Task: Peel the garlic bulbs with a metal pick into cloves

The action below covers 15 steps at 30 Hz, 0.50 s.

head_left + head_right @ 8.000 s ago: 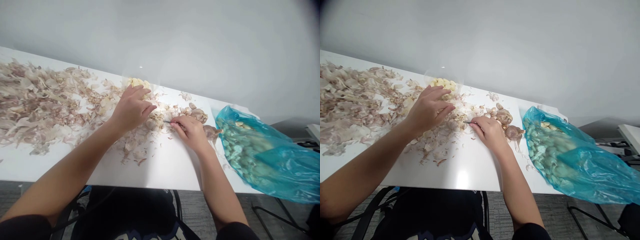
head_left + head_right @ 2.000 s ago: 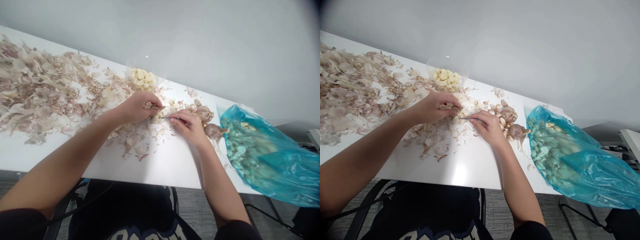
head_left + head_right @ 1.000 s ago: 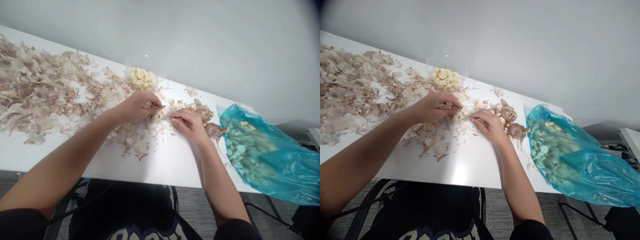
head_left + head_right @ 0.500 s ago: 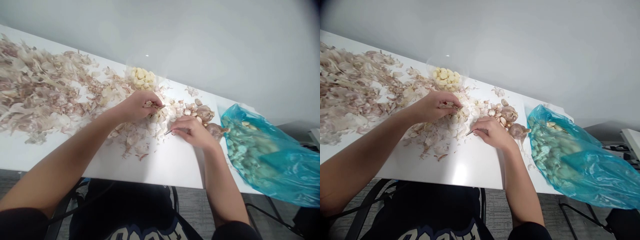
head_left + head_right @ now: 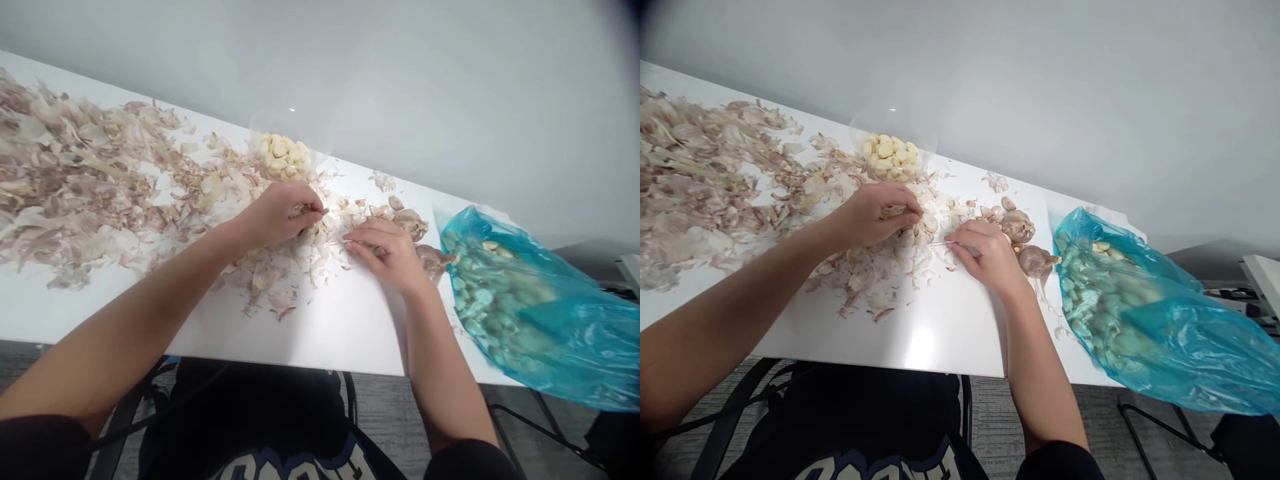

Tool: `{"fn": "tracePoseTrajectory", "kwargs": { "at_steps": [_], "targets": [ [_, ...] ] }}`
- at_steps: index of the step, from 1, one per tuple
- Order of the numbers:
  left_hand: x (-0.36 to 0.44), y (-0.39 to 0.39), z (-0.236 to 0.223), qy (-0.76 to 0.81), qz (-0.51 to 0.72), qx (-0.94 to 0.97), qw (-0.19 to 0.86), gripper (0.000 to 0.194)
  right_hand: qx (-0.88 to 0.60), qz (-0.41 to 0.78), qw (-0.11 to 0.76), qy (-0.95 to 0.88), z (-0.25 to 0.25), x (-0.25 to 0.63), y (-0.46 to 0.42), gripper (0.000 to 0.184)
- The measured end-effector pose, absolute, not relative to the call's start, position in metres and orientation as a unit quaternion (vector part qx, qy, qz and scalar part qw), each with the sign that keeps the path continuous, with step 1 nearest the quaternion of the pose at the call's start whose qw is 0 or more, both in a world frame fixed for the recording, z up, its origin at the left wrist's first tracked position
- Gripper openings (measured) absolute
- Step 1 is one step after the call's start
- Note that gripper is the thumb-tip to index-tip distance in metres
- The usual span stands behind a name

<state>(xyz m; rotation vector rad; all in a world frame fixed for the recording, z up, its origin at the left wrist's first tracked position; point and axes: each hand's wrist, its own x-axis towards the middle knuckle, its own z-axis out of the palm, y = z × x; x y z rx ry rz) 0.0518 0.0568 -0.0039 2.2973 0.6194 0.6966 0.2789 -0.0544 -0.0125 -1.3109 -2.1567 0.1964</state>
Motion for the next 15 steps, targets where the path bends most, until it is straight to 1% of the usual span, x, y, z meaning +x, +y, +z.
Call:
{"fn": "tracePoseTrajectory", "kwargs": {
  "at_steps": [4, 15],
  "targets": [
    [0.0554, 0.056, -0.0062, 0.283, 0.278, 0.864, 0.311, 0.016, -0.485, 0.064, 0.305, -0.817, -0.0142, 0.2784, -0.0532, 0.015],
    [0.0548, 0.0542, -0.0003, 0.351, 0.251, 0.826, 0.363, 0.018, -0.491, 0.065, 0.378, -0.782, -0.0161, 0.2705, -0.0554, 0.012]
  ]
}}
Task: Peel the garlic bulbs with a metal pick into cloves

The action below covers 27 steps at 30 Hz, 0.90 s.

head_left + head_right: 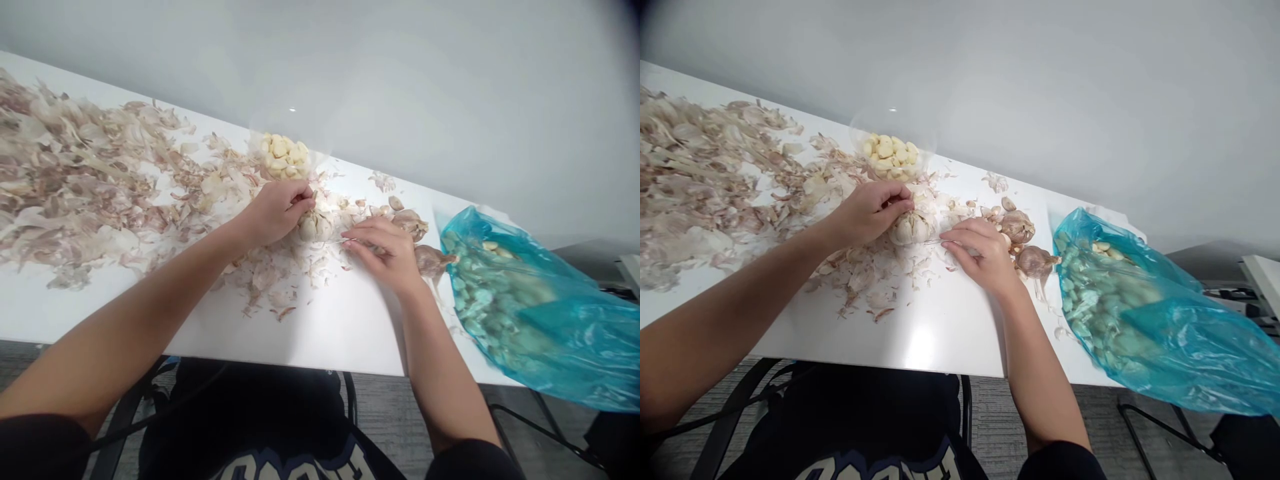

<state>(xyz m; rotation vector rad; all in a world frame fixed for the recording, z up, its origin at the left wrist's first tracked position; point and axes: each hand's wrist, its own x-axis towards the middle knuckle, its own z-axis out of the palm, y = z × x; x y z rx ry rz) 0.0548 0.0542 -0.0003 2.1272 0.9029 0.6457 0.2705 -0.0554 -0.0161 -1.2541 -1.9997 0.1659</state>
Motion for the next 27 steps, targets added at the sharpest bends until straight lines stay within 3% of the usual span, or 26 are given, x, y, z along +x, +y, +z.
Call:
{"fn": "tracePoseTrajectory", "kwargs": {
  "at_steps": [16, 27],
  "targets": [
    [0.0543, 0.0583, -0.0025, 0.391, 0.233, 0.807, 0.376, 0.02, -0.479, 0.033, 0.411, -0.775, -0.0174, 0.2695, -0.0552, 0.016],
    [0.0544, 0.0569, 0.0019, 0.412, 0.226, 0.794, 0.386, 0.019, -0.449, -0.073, 0.427, -0.782, -0.0224, 0.2653, -0.0522, 0.016]
  ]
}}
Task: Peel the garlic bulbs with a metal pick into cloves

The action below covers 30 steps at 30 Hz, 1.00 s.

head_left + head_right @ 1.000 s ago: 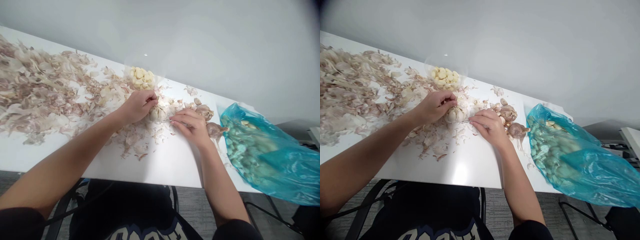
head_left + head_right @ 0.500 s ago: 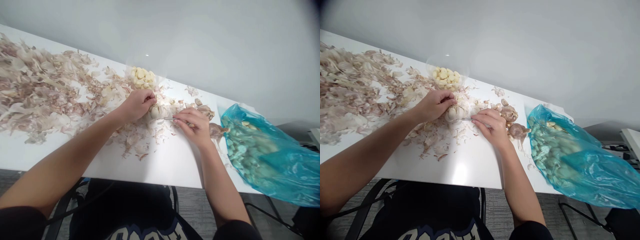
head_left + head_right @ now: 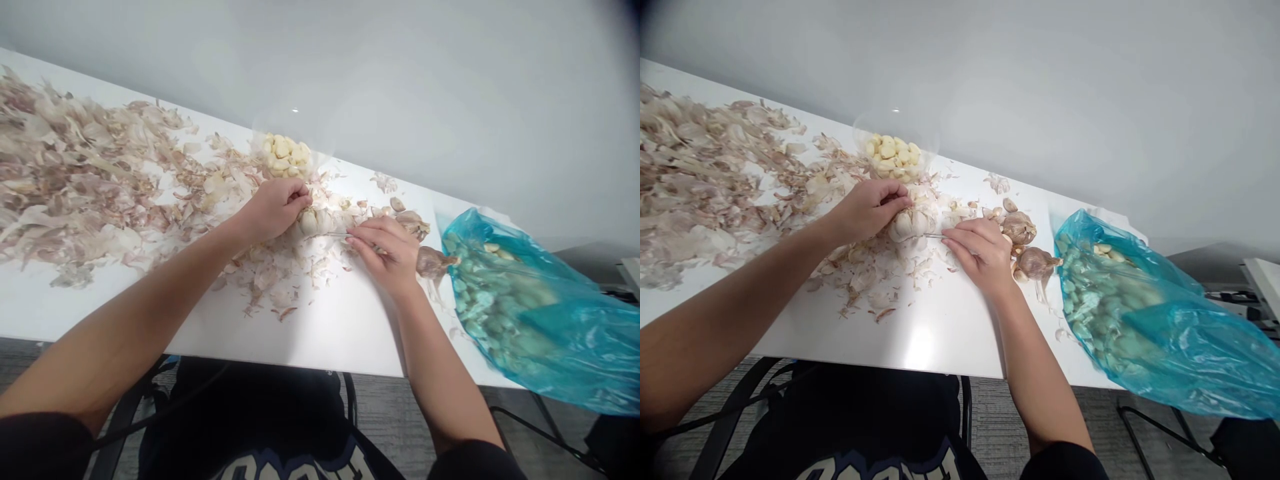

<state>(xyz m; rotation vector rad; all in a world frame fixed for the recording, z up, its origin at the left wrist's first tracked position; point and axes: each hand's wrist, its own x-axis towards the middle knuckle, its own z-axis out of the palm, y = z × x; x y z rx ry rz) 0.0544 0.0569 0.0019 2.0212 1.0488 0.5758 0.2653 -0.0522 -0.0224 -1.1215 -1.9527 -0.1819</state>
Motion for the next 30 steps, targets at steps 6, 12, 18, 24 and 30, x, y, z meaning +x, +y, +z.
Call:
{"fn": "tracePoseTrajectory", "kwargs": {
  "at_steps": [6, 12, 18, 24, 30],
  "targets": [
    [0.054, 0.056, 0.004, 0.442, 0.23, 0.78, 0.378, 0.019, -0.437, -0.151, 0.426, -0.778, -0.028, 0.266, -0.051, 0.021],
    [0.055, 0.057, 0.003, 0.447, 0.24, 0.78, 0.366, 0.018, -0.47, -0.163, 0.43, -0.753, -0.029, 0.263, -0.051, 0.015],
    [0.054, 0.058, 0.002, 0.445, 0.237, 0.78, 0.37, 0.018, -0.484, -0.121, 0.426, -0.755, -0.023, 0.255, -0.054, 0.008],
    [0.051, 0.062, -0.001, 0.427, 0.248, 0.779, 0.387, 0.019, -0.452, -0.04, 0.339, -0.824, -0.016, 0.255, -0.06, 0.006],
    [0.047, 0.067, 0.003, 0.361, 0.22, 0.797, 0.431, 0.017, -0.462, -0.079, 0.304, -0.829, -0.014, 0.263, -0.06, 0.007]
  ]
}}
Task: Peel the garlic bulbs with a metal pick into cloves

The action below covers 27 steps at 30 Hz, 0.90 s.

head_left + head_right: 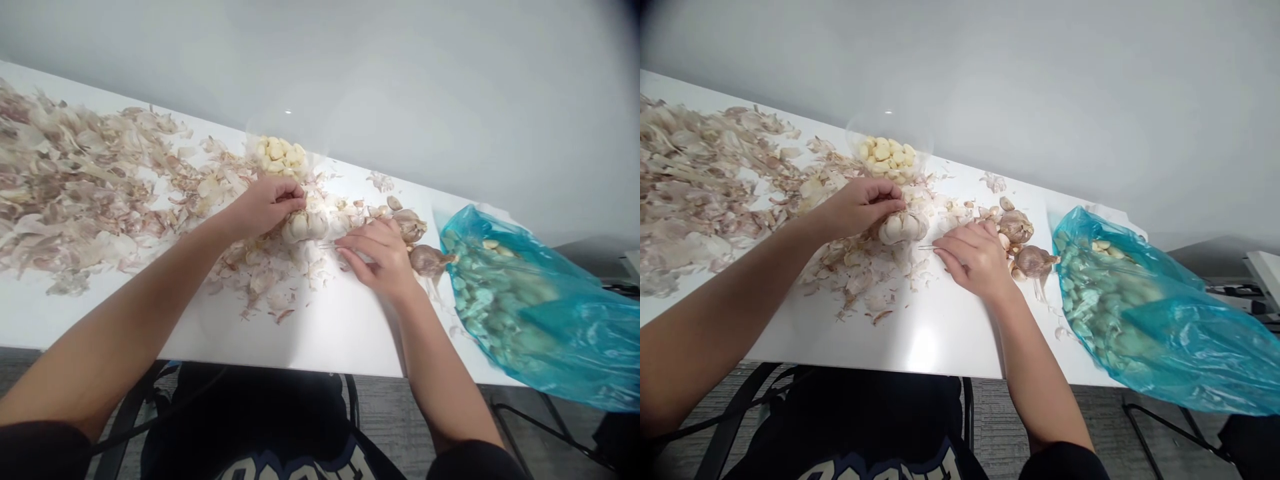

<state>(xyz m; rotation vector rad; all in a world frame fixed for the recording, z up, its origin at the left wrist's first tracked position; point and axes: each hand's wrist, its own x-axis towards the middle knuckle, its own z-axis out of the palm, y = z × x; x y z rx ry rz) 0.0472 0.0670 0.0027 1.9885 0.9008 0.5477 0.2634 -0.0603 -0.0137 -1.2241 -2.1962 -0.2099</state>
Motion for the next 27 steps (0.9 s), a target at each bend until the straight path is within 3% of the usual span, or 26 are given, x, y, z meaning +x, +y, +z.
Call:
{"fn": "tracePoseTrajectory", "kwargs": {
  "at_steps": [8, 15, 27],
  "targets": [
    [0.045, 0.07, 0.003, 0.292, 0.187, 0.83, 0.437, 0.016, -0.48, 0.009, 0.413, -0.774, -0.015, 0.262, -0.058, 0.008],
    [0.045, 0.07, 0.004, 0.276, 0.187, 0.84, 0.429, 0.017, -0.487, 0.09, 0.413, -0.764, -0.015, 0.255, -0.057, 0.008],
    [0.044, 0.07, 0.002, 0.273, 0.187, 0.843, 0.425, 0.016, -0.511, 0.12, 0.42, -0.74, -0.016, 0.253, -0.056, 0.011]
  ]
}}
